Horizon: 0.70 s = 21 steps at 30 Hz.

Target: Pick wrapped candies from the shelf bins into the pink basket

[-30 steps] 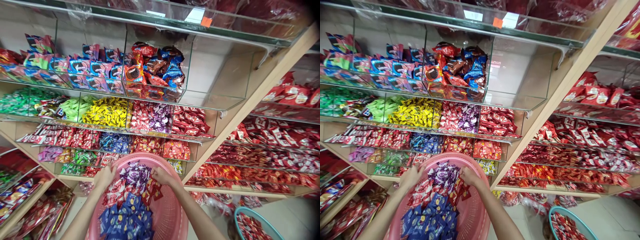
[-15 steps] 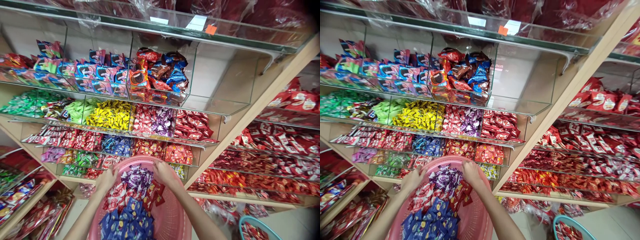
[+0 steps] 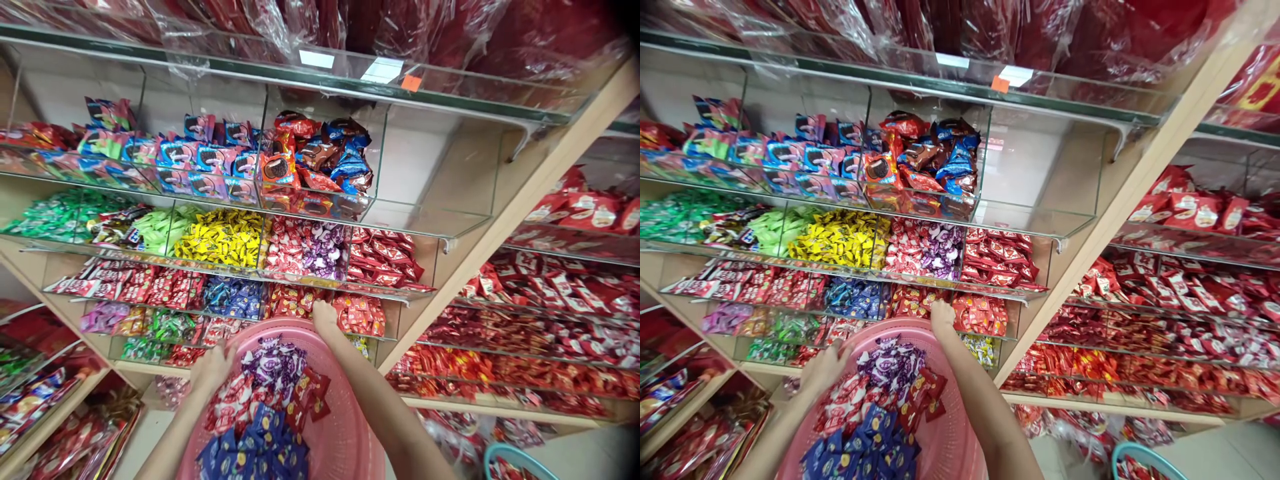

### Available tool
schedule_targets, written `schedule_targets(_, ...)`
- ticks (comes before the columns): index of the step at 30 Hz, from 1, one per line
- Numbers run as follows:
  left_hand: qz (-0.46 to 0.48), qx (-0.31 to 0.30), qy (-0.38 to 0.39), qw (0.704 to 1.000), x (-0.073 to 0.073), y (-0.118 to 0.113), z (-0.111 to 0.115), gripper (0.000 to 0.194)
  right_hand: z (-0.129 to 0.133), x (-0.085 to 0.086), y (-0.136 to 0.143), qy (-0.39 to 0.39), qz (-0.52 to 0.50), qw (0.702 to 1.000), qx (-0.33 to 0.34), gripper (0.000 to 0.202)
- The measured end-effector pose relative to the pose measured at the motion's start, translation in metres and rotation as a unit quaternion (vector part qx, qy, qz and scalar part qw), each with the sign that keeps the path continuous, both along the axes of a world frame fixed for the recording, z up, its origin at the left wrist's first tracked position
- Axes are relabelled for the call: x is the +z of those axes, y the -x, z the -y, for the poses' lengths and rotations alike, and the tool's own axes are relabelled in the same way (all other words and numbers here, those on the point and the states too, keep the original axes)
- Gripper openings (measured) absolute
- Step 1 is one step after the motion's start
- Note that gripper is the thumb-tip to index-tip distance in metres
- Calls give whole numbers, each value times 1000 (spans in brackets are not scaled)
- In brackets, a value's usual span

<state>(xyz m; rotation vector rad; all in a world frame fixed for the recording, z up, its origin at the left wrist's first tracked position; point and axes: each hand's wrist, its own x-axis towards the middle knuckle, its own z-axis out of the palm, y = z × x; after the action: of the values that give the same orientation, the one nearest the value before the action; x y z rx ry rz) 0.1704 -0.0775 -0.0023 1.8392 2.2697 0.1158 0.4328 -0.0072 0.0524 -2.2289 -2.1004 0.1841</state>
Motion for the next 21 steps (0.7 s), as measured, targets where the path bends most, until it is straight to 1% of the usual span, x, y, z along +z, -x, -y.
schedule_targets(3, 9, -1, -3, 1000, -1, 1, 0, 58, -1, 3, 0, -17, 1, 1000, -16, 22)
schedule_targets(5, 14, -3, -6, 1000, 0, 1, 0, 58, 4, 7, -2, -37, -2, 999, -19, 24)
schedule_targets(8, 12, -1, -6, 1000, 2, 0, 0, 59, 18, 14, -10, -74, -17, 997, -8, 26)
schedule_targets(10, 10, 2, 0, 1000, 3, 0, 0, 59, 32, 17, -20, -94, -32, 995, 14, 24)
schedule_targets(11, 10, 2, 3, 1000, 3, 0, 0, 59, 39, 18, -25, -107, -57, 992, 32, 21)
schedule_targets(13, 11, 0, 5, 1000, 3, -1, 1, 59, 53, 17, -33, -147, -157, 973, 77, 15)
schedule_targets(15, 9, -1, 4, 1000, 3, -1, 1, 60, 65, 14, -38, -182, -288, 933, 121, 11)
schedule_targets(16, 8, 0, 5, 1000, 3, -1, 1, 61, 70, 12, -39, -185, -343, 911, 135, 11)
schedule_targets(17, 7, 3, 6, 1000, 2, -1, 1, 61, 75, 11, -39, -178, -381, 896, 142, 13)
schedule_targets(19, 7, 6, 11, 1000, 2, -1, 1, 62, 83, 9, -38, -153, -422, 881, 147, 15)
schedule_targets(21, 13, 4, 11, 1000, 2, 0, 1, 62, 90, 10, -38, -144, -411, 887, 154, 15)
